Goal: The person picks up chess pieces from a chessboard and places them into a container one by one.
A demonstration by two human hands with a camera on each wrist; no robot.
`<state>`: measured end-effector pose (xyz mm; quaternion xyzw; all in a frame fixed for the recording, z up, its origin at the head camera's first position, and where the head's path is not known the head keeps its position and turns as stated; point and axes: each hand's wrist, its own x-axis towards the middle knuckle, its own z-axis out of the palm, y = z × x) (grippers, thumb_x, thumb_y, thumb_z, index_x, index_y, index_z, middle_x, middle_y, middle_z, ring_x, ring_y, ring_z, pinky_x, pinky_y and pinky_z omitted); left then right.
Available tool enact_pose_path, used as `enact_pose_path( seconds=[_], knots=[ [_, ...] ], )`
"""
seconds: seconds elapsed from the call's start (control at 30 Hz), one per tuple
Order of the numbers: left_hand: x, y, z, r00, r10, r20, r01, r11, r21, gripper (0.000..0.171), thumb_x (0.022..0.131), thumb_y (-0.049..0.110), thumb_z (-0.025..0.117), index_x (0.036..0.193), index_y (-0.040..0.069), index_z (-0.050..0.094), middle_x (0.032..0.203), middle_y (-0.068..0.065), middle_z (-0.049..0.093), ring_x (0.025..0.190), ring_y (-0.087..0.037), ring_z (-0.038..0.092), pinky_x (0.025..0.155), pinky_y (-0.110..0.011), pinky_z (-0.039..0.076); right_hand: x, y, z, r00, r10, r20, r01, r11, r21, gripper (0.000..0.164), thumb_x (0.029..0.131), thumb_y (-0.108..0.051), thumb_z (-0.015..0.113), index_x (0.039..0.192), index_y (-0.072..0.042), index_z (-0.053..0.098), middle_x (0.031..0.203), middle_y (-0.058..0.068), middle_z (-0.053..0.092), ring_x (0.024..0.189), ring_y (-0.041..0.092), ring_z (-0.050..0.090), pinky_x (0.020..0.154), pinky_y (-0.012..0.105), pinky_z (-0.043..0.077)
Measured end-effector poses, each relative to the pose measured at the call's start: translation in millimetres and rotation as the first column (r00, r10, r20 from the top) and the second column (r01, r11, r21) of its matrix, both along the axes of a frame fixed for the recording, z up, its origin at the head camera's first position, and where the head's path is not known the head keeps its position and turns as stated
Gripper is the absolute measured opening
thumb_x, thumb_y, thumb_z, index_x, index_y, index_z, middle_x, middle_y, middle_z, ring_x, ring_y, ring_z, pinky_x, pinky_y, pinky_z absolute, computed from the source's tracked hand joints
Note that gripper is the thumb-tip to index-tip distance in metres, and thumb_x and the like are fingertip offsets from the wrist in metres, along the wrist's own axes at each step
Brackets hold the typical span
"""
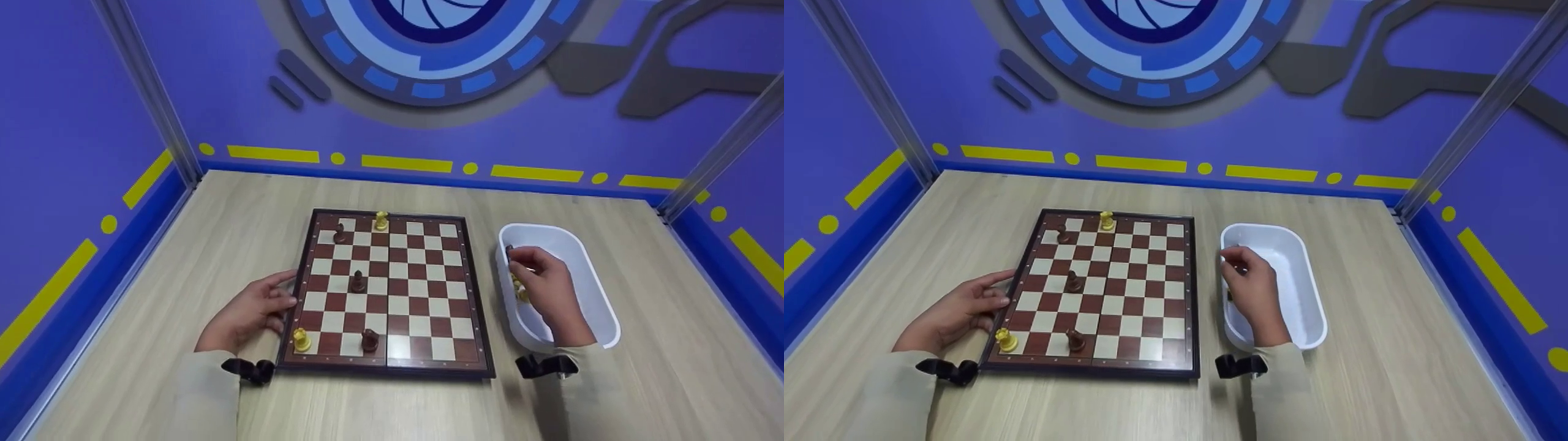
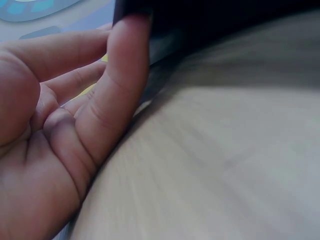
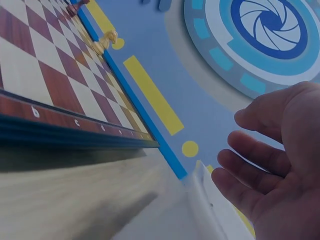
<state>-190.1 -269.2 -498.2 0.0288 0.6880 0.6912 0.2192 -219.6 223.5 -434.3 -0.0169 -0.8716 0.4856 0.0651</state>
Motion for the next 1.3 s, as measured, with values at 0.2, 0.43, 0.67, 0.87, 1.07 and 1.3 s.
enact_pose_path(
  seconds=[0.2,0.43,0.67,0.87,1.07,1.3],
  knots=[
    [1.2,-0.1,0.3,1.0,0.01,0.0,-0.01,1.0,0.008,0.074,0.093,0.01,0.063,0.155,0.011,0.023,0.093,-0.001,0.063,0.064,-0.013,0.064,0.055,-0.032,0.059,0.3,-9.5,-3.1,0.999,0.021,-0.046,-0.023,0.999,-0.038,0.022,0.092,-0.008,0.064,0.112,0.002,0.066,0.114,0.016,0.066,0.091,-0.002,0.061,0.076,0.01,0.049],
    [1.1,1.5,1.4,1.0,0.017,-0.007,-0.017,1.0,0.008,0.074,0.093,0.01,0.063,0.155,0.008,0.021,0.088,0.002,0.06,0.061,-0.01,0.06,0.052,-0.03,0.058,3.0,-21.2,-1.1,0.998,0.042,-0.049,-0.043,0.999,-0.025,0.02,0.091,-0.008,0.065,0.11,-0.002,0.068,0.111,0.013,0.067,0.091,0.002,0.059,0.077,0.012,0.048],
    [0.4,2.0,1.9,1.0,0.015,0.001,-0.015,1.0,0.013,0.074,0.093,0.009,0.063,0.154,0.009,0.022,0.09,0.001,0.06,0.062,-0.01,0.061,0.053,-0.03,0.058,5.6,-33.4,0.6,0.998,0.063,-0.025,-0.065,0.996,-0.056,0.021,0.092,-0.01,0.065,0.112,-0.004,0.067,0.115,0.013,0.066,0.103,0.014,0.062,0.082,0.014,0.05],
    [0.3,1.2,-0.1,1.0,0.014,0.003,-0.014,1.0,0.021,0.075,0.093,0.008,0.063,0.155,0.007,0.021,0.087,0.002,0.059,0.063,-0.01,0.06,0.053,-0.03,0.058,8.3,-45.2,2.1,0.996,0.09,-0.011,-0.091,0.995,-0.045,0.024,0.091,-0.012,0.066,0.113,-0.004,0.067,0.116,0.012,0.065,0.11,0.021,0.063,0.093,0.027,0.052],
    [0.6,1.0,0.9,1.0,0.015,-0.007,-0.014,1.0,0.012,0.076,0.092,0.009,0.065,0.154,0.008,0.022,0.088,0.002,0.058,0.061,-0.01,0.06,0.054,-0.03,0.058,11.6,-56.4,1.5,0.991,0.133,-0.011,-0.133,0.987,-0.087,0.025,0.09,-0.012,0.068,0.113,-0.004,0.067,0.116,0.013,0.066,0.11,0.023,0.064,0.09,0.025,0.054],
    [-1.0,-1.2,0.5,0.999,-0.025,-0.027,0.025,1.0,-0.003,0.073,0.095,0.007,0.06,0.155,0.005,0.019,0.088,0.001,0.061,0.056,-0.01,0.062,0.054,-0.03,0.059,15.0,-70.3,-1.9,0.981,0.186,-0.054,-0.192,0.973,-0.125,0.023,0.088,-0.009,0.07,0.11,-0.004,0.069,0.111,0.014,0.067,0.103,0.02,0.064,0.085,0.017,0.053]
  ],
)
